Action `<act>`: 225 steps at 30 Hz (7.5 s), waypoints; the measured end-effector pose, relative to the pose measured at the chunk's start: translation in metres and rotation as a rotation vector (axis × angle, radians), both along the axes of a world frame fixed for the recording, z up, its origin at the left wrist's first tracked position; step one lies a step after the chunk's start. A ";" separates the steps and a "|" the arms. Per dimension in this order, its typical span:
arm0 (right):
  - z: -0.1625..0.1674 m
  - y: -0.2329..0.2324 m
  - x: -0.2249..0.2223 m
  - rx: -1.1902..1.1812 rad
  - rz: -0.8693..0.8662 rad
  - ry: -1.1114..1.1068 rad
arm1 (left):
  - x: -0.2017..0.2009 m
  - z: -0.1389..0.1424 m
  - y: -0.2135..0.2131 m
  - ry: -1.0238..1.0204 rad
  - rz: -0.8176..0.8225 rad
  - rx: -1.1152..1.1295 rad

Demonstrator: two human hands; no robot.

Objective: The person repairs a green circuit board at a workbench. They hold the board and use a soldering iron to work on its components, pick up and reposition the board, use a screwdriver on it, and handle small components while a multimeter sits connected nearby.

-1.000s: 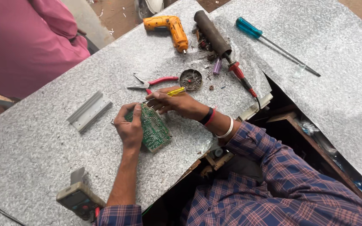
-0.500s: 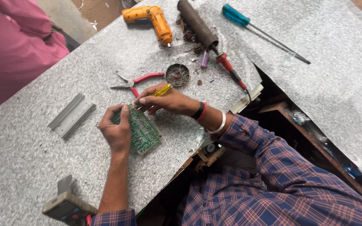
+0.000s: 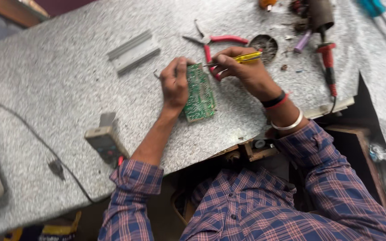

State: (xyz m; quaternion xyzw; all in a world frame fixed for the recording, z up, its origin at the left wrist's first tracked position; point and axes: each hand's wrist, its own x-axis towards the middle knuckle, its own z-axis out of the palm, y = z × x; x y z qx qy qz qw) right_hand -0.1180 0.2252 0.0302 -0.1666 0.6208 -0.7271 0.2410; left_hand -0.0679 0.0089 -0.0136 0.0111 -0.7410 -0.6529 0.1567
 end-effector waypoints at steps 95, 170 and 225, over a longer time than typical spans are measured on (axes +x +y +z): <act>-0.011 0.009 0.007 0.294 0.340 0.261 | 0.014 0.014 0.015 0.122 0.193 0.174; -0.011 0.019 -0.002 0.320 -0.172 0.554 | 0.001 -0.008 0.008 0.075 0.137 -0.293; 0.020 0.012 0.013 0.398 -0.101 0.388 | 0.023 0.044 0.026 0.226 -0.001 -0.473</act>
